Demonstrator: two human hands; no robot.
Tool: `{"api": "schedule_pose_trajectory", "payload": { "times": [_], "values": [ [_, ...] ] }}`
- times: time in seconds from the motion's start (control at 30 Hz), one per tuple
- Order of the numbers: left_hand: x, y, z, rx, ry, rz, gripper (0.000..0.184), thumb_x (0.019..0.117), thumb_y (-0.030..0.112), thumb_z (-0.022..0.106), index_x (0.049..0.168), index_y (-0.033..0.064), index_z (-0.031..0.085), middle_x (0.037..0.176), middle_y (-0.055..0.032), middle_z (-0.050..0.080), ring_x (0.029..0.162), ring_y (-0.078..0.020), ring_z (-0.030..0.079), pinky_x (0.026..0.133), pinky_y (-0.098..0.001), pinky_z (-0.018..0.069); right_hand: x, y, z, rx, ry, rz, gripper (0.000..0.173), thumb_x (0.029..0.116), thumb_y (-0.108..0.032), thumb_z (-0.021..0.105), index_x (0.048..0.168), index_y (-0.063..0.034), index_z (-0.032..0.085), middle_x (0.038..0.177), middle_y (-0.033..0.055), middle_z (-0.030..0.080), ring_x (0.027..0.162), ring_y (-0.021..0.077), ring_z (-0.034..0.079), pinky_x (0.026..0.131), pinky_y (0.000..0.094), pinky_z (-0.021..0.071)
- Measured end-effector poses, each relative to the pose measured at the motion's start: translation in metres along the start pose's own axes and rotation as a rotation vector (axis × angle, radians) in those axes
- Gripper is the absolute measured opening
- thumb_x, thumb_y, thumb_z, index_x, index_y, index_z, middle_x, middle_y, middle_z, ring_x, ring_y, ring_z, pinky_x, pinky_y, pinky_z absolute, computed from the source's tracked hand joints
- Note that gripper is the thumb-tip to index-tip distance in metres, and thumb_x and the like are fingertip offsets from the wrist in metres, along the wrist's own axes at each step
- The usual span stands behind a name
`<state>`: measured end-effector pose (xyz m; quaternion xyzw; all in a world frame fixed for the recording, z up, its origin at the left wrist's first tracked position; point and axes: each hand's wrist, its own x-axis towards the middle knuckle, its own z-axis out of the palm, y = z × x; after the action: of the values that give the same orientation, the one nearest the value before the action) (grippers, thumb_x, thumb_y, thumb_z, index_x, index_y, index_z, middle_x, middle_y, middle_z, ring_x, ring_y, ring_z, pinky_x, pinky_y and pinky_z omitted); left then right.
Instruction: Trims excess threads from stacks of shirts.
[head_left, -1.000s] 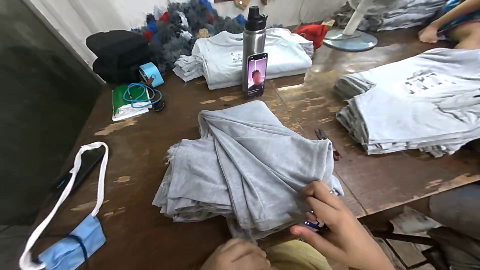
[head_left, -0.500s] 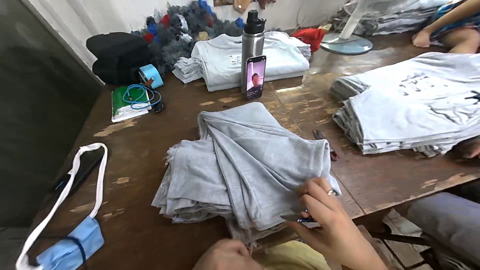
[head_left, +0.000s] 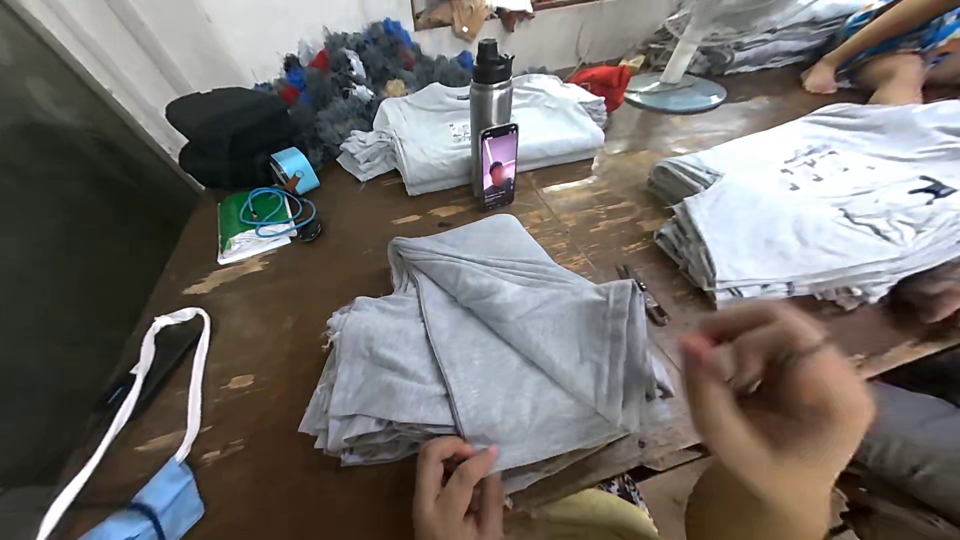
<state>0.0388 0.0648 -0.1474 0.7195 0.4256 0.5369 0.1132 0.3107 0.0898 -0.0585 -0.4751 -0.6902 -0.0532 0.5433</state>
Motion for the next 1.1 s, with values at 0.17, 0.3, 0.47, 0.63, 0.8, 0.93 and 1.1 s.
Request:
{"api": "schedule_pose_trajectory", "payload": {
  "times": [0.17, 0.3, 0.47, 0.63, 0.8, 0.93, 1.1],
  "values": [
    [0.006, 0.007, 0.001, -0.06, 0.045, 0.022, 0.011, 0.0984, 0.02, 0.063, 0.107, 0.0162, 0.068, 0.107, 0.0012, 0.053, 0.099, 0.0032, 0.054, 0.088, -0.008, 0.0461, -0.04, -0.026, 0.041, 0.131, -0.416, -0.23, 0.017, 0.097, -0.029, 0.066, 0.095, -0.0153, 0.056, 0.1, 0.0035, 0.07, 0.093, 0.0178, 0.064, 0.079, 0.0321, 0.051],
    [0.014, 0.012, -0.001, 0.002, 0.003, -0.003, 0.017, 0.0915, 0.012, 0.065, 0.108, 0.0109, 0.072, 0.107, -0.004, 0.06, 0.101, 0.0006, 0.059, 0.091, -0.0096, 0.0486, -0.034, -0.024, 0.037, 0.188, -0.348, -0.229, 0.012, 0.1009, -0.02, 0.061, 0.092, -0.0138, 0.054, 0.092, 0.0032, 0.067, 0.084, 0.0163, 0.061, 0.074, 0.0298, 0.0474],
    [0.027, 0.02, -0.002, -0.131, -0.069, -0.038, 0.02, 0.1, 0.011, 0.06, 0.117, 0.0057, 0.069, 0.105, -0.0024, 0.071, 0.1, 0.0004, 0.066, 0.088, -0.0141, 0.0538, -0.022, -0.024, 0.043, 0.149, -0.239, -0.167, 0.012, 0.1008, -0.015, 0.058, 0.092, -0.0099, 0.053, 0.094, 0.0068, 0.063, 0.083, 0.0127, 0.06, 0.072, 0.0221, 0.0501],
    [0.035, 0.026, 0.0, -0.945, -0.053, -0.462, 0.034, 0.1019, 0.02, 0.061, 0.136, 0.0207, 0.059, 0.112, 0.008, 0.073, 0.1, -0.0022, 0.069, 0.09, -0.0226, 0.057, -0.036, -0.018, 0.069, 0.028, -0.33, -0.052, 0.015, 0.0966, -0.021, 0.056, 0.091, -0.0077, 0.059, 0.084, 0.0087, 0.062, 0.065, 0.0176, 0.058, 0.054, 0.0307, 0.0477],
    [0.029, 0.025, 0.006, -1.11, -0.007, -0.461, 0.041, 0.0926, 0.011, 0.073, 0.13, 0.0263, 0.067, 0.118, 0.0073, 0.073, 0.106, -0.0035, 0.069, 0.094, -0.0228, 0.057, -0.053, -0.018, 0.055, 0.167, -0.359, -0.025, 0.038, 0.1031, -0.046, 0.054, 0.095, -0.0088, 0.054, 0.099, 0.008, 0.057, 0.083, 0.0127, 0.056, 0.073, 0.025, 0.0489],
    [0.026, 0.027, 0.011, -0.979, 0.069, -0.452, 0.027, 0.0931, 0.015, 0.073, 0.117, 0.027, 0.075, 0.112, 0.012, 0.073, 0.099, 0.0022, 0.068, 0.086, -0.0163, 0.057, -0.063, -0.025, 0.055, 0.062, -0.352, -0.058, 0.048, 0.1044, -0.056, 0.044, 0.093, -0.0109, 0.055, 0.103, 0.0089, 0.058, 0.091, 0.0164, 0.059, 0.081, 0.0303, 0.0496],
    [0.025, 0.028, 0.006, -0.934, 0.032, -0.464, 0.013, 0.1004, 0.028, 0.063, 0.107, 0.0219, 0.072, 0.103, 0.0096, 0.072, 0.093, 0.002, 0.068, 0.083, -0.0164, 0.0562, -0.073, -0.032, 0.058, -0.028, -0.34, -0.057, 0.039, 0.102, -0.053, 0.052, 0.089, -0.0165, 0.058, 0.104, 0.0051, 0.06, 0.099, 0.0171, 0.058, 0.089, 0.0326, 0.0459]
  ]
}}
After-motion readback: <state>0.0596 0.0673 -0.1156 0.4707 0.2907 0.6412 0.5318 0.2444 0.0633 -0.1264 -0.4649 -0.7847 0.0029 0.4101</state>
